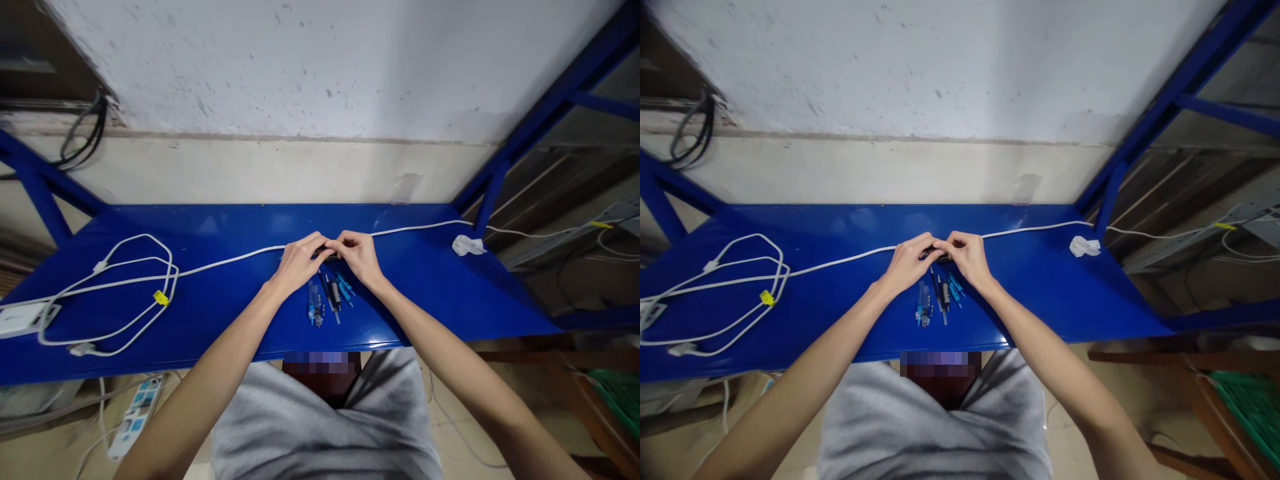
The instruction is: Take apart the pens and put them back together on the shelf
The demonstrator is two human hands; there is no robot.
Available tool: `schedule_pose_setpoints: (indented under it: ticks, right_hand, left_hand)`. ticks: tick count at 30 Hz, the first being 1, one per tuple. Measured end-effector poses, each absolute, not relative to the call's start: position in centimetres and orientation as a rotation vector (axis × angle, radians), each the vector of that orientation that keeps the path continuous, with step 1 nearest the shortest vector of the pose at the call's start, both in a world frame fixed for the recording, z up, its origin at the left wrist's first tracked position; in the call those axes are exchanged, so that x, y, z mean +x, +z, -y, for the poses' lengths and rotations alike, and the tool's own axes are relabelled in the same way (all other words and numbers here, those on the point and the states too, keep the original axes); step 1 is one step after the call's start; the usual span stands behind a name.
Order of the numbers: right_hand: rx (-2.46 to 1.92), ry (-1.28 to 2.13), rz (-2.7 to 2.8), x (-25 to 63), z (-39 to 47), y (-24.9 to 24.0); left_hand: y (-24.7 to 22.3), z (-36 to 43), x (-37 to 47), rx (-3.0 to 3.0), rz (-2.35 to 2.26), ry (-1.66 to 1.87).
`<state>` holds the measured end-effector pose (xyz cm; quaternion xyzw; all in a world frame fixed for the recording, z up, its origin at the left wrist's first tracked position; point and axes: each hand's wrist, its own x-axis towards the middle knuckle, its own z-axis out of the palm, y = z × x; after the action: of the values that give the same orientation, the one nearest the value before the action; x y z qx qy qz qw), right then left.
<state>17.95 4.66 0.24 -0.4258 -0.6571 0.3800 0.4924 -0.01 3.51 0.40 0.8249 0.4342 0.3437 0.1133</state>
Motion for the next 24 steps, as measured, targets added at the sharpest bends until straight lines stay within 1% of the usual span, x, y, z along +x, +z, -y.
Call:
schedule_pose_setpoints:
  ticks: [7,11,15,20,24]
  right_hand:
    - [-1.007,0.874,1.755,18.1,-4.6,0.7]
    - [-1.029,0.775,1.789,18.5,-4.9,0.8]
    - [-1.026,0.693,1.840,18.9,-5.2,0.8]
    - [-0.921,0.712,2.074,20.7,-3.5,1.2]
    - [-0.910,0.804,2.246,23.2,-0.8,1.0]
  left_hand:
    - [-0.2,-3.7,-0.1,2.466,-1.309,0.972]
    - [0.0,-3.6,-0.1,2.433,-1.434,0.968]
    - [0.2,-3.5,-0.2,2.425,-1.444,0.980]
    - [0.5,-3.4,-0.2,2.403,-1.390,1.023]
    - [0.6,-3.5,0.0,2.382,-1.339,1.046]
